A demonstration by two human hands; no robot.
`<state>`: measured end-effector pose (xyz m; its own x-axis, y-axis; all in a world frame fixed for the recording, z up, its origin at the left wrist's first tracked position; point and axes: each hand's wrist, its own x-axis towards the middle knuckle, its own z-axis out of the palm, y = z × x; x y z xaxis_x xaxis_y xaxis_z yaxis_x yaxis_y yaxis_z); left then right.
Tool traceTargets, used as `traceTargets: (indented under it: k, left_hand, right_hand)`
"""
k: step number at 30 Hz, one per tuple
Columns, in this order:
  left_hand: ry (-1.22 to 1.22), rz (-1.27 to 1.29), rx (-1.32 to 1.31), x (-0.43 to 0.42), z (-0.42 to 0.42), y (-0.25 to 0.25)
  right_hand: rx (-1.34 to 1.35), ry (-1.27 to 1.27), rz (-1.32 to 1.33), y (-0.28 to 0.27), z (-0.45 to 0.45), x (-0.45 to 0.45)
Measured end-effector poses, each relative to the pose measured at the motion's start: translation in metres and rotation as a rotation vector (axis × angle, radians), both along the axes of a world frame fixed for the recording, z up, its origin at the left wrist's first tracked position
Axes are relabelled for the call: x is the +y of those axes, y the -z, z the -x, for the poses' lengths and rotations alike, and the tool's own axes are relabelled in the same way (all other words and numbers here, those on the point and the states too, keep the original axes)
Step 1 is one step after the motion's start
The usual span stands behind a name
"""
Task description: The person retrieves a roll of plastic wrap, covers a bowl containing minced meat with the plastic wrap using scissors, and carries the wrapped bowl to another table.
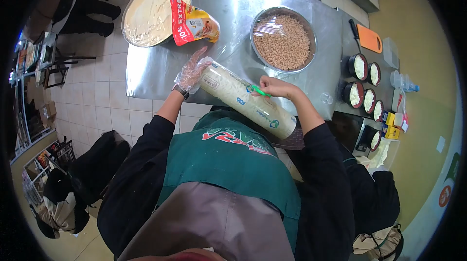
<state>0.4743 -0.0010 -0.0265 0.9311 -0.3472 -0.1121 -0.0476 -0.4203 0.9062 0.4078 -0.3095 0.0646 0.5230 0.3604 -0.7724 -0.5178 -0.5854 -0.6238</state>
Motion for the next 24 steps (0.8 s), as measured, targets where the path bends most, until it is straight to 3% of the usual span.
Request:
traceTargets:
  k: [7, 11, 13, 16, 24]
  left_hand:
    - [0.02, 0.017, 0.015, 0.0, -0.001, -0.001]
    - [0.004, 0.022, 0.018, -0.001, 0.001, -0.007]
    - [0.01, 0.006, 0.04, 0.0, 0.001, -0.009]
    - [0.014, 0.001, 0.066, 0.001, 0.001, -0.007]
    - [0.043, 0.031, 0.056, 0.001, 0.001, -0.011]
  right_hand:
    - [-0.178, 0.014, -0.088, 0.049, -0.014, 0.02]
    - [-0.186, -0.005, -0.116, 0.032, -0.016, 0.017]
    - [0.028, -0.009, 0.018, 0.003, -0.021, 0.024]
    - [0.007, -0.009, -0.013, 0.005, -0.021, 0.025]
    - [-0.206, 0.065, -0.104, 0.057, -0.036, 0.052]
